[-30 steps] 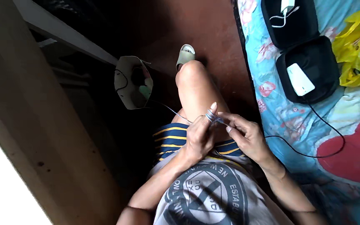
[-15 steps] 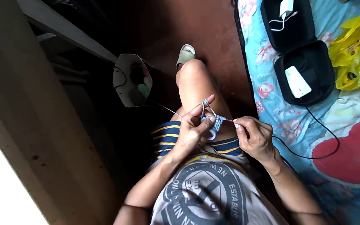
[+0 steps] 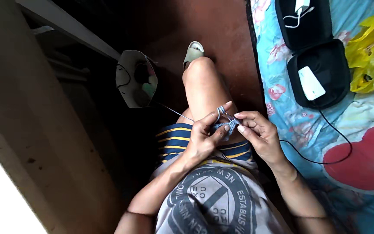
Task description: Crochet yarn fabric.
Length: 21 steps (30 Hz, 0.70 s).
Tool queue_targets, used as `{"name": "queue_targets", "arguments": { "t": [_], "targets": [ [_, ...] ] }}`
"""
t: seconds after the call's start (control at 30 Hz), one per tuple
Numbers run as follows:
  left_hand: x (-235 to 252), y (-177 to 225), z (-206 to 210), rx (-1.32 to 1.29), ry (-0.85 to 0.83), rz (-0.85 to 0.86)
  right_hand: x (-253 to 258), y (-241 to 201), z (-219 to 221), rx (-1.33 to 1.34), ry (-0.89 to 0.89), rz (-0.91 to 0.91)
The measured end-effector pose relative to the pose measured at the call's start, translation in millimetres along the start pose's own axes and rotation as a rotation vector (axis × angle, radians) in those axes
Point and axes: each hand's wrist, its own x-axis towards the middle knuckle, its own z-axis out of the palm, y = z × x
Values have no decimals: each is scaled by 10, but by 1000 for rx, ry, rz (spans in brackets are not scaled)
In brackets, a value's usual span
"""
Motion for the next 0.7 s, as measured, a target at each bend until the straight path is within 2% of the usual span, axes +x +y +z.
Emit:
{"name": "queue_targets", "arguments": {
  "t": [0.03,0.1,0.2,0.37,0.5,0.7],
  "targets": [
    [2,8,11,-26,26,-1,14,4,4,45,-3,10],
    [15,34,16,-94,96,-38,30,35,-27,-16,-32,-85],
    [42,68,-3,-170,163,-81,61,93,-93,-296,-10,-282],
    [67,108,-8,-175,213,-162,120,50,-249,-680,-51,-451],
    [65,91,-17,-155,222,-182,137,6,-289,-847,-90,-522],
    [57,71,-6,-125,255,-164,110,17,-257,-912,-81,-539]
  ]
}}
